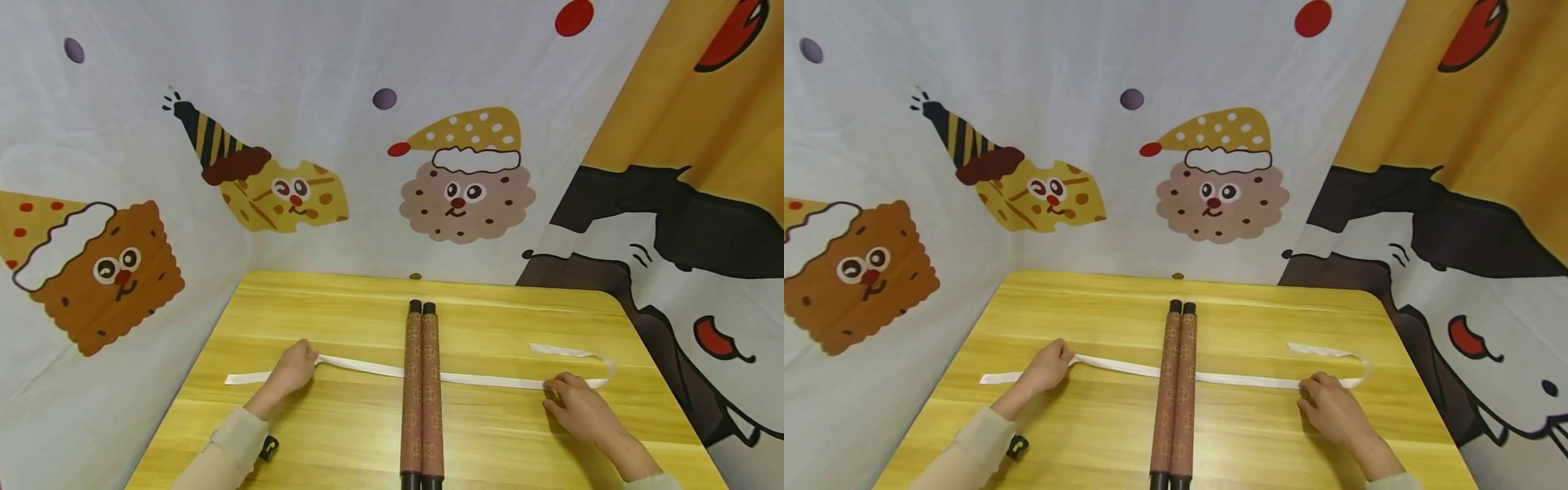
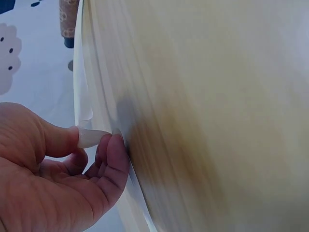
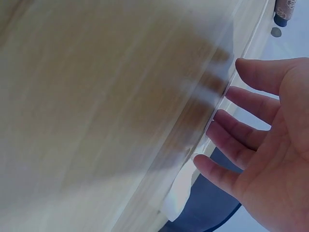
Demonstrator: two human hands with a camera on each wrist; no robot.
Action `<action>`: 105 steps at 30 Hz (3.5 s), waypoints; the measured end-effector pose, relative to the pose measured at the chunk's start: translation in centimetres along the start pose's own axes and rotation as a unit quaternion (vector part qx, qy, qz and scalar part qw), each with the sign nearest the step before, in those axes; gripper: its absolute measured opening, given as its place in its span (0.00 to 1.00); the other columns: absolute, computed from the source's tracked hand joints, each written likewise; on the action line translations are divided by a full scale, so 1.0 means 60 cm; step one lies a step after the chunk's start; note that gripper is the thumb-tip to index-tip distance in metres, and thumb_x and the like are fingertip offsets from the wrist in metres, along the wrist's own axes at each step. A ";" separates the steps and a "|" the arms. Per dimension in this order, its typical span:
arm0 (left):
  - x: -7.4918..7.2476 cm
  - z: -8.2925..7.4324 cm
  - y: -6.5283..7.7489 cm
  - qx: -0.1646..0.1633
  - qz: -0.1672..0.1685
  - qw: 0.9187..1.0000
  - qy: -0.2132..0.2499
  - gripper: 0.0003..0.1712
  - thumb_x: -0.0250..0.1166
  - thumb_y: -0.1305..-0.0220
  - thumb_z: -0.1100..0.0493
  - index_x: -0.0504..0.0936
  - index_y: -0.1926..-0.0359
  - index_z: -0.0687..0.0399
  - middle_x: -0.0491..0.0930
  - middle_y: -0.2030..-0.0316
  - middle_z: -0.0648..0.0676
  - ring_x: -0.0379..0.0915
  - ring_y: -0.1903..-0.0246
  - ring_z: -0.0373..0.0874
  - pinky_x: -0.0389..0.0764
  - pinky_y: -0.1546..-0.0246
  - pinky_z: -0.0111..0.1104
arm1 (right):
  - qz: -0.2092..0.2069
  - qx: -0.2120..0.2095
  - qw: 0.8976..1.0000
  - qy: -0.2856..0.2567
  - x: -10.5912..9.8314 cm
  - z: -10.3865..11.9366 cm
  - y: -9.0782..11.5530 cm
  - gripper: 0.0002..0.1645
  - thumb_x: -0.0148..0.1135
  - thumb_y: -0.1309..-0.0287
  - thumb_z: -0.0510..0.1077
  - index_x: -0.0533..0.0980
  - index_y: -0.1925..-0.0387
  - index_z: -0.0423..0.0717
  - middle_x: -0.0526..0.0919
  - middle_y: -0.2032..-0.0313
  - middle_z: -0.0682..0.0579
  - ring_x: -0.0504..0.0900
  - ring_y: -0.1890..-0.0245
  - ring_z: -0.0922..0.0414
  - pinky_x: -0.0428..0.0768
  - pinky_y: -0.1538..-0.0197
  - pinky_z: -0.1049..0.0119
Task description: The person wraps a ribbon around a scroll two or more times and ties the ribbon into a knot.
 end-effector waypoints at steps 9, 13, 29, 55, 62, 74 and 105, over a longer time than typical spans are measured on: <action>-0.028 0.029 -0.001 -0.013 -0.016 1.000 -0.009 0.11 0.51 0.18 0.62 0.72 0.58 0.67 0.73 0.69 0.58 0.68 0.72 0.48 0.73 0.73 0.36 | 0.006 0.003 1.000 -0.003 -0.002 -0.002 -0.001 0.20 0.76 0.40 0.42 0.84 0.49 0.36 0.82 0.54 0.45 0.82 0.54 0.43 0.83 0.53 0.43; -0.033 0.036 0.001 -0.014 -0.020 1.000 -0.016 0.11 0.51 0.18 0.62 0.72 0.58 0.67 0.73 0.69 0.58 0.69 0.71 0.49 0.74 0.72 0.37 | 0.012 0.002 1.000 -0.004 -0.002 -0.002 -0.002 0.20 0.75 0.40 0.41 0.84 0.48 0.35 0.82 0.54 0.45 0.82 0.55 0.44 0.83 0.53 0.44; -0.044 0.031 0.009 0.025 -0.086 0.994 -0.065 0.09 0.62 0.25 0.61 0.79 0.59 0.66 0.80 0.68 0.57 0.71 0.72 0.47 0.76 0.70 0.38 | 0.010 0.008 1.000 0.001 -0.002 0.000 -0.004 0.19 0.76 0.40 0.42 0.84 0.50 0.37 0.82 0.55 0.48 0.82 0.57 0.48 0.83 0.56 0.47; 0.090 -0.134 0.017 0.173 -0.038 0.980 -0.088 0.09 0.68 0.33 0.69 0.88 0.54 0.70 0.88 0.61 0.61 0.80 0.70 0.43 0.86 0.61 0.44 | -0.079 -0.109 0.991 0.004 0.016 0.095 -0.058 0.13 0.79 0.50 0.28 0.87 0.62 0.42 0.85 0.65 0.53 0.85 0.65 0.55 0.85 0.64 0.61; 0.120 -0.137 0.010 0.184 -0.011 0.977 -0.108 0.12 0.67 0.36 0.71 0.88 0.52 0.72 0.88 0.54 0.65 0.74 0.74 0.40 0.84 0.58 0.43 | -0.063 -0.082 0.994 0.035 0.029 0.103 -0.067 0.08 0.76 0.43 0.31 0.86 0.67 0.47 0.83 0.70 0.56 0.83 0.69 0.55 0.82 0.68 0.62; 0.146 -0.158 0.003 0.225 0.007 0.964 -0.144 0.05 0.70 0.36 0.69 0.87 0.70 0.65 0.86 0.71 0.57 0.82 0.71 0.48 0.85 0.67 0.41 | -0.056 -0.080 0.995 0.014 0.039 0.134 -0.082 0.06 0.75 0.43 0.31 0.87 0.68 0.44 0.82 0.70 0.55 0.82 0.70 0.57 0.81 0.68 0.66; 0.164 -0.151 0.000 0.217 -0.025 0.970 -0.110 0.13 0.62 0.32 0.73 0.86 0.73 0.61 0.82 0.79 0.51 0.68 0.82 0.35 0.74 0.79 0.29 | -0.080 -0.024 0.996 0.017 0.041 0.137 -0.085 0.03 0.72 0.39 0.34 0.84 0.64 0.41 0.82 0.80 0.54 0.69 0.85 0.64 0.70 0.82 0.66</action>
Point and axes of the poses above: each hand's wrist, its own y-axis away from the middle knuckle, its own x-axis out of the palm, z = x × y, the point moved 4 cm from there along -y, towards the middle knuckle
